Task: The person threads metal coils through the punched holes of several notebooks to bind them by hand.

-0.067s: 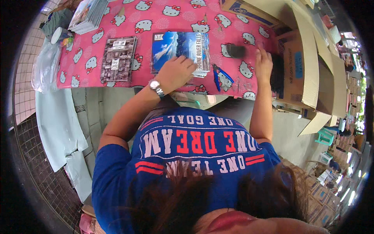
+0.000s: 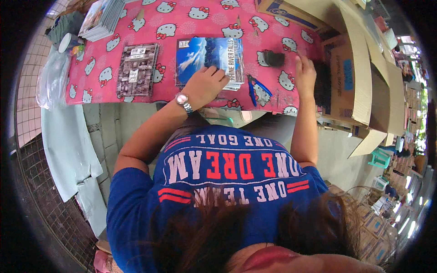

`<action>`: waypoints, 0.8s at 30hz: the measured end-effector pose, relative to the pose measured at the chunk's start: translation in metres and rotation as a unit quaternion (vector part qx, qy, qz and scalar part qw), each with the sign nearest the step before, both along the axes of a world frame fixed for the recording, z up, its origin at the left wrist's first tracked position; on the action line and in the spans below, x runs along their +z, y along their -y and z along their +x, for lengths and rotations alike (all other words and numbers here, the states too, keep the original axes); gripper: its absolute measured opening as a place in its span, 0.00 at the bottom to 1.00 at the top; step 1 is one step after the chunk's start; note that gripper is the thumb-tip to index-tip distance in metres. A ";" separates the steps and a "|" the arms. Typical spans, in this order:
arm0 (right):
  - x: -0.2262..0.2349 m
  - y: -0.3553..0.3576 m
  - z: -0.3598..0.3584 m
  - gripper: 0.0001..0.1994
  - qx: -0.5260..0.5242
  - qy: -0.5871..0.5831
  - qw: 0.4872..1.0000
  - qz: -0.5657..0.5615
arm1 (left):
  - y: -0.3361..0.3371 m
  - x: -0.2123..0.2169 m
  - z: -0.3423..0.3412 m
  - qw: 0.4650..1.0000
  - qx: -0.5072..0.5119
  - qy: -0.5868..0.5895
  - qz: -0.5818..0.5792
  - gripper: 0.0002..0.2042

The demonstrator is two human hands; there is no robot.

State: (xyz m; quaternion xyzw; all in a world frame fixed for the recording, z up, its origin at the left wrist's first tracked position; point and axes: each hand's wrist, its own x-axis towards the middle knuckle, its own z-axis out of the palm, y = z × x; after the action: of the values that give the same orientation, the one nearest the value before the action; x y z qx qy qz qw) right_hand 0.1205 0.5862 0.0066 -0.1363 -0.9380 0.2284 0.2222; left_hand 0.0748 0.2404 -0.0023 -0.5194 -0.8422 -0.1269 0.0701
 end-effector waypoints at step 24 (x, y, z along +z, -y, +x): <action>-0.040 -0.057 0.018 0.19 0.041 -0.188 0.699 -0.688 | -0.034 0.060 -0.060 0.969 0.078 -0.063 0.224 0.10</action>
State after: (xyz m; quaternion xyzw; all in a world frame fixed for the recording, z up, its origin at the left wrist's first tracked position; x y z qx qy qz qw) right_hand 0.1383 0.6429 -0.0332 -0.1669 -0.4626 0.8403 0.2283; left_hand 0.0152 0.2741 0.0580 -0.4303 -0.8241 -0.2733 0.2471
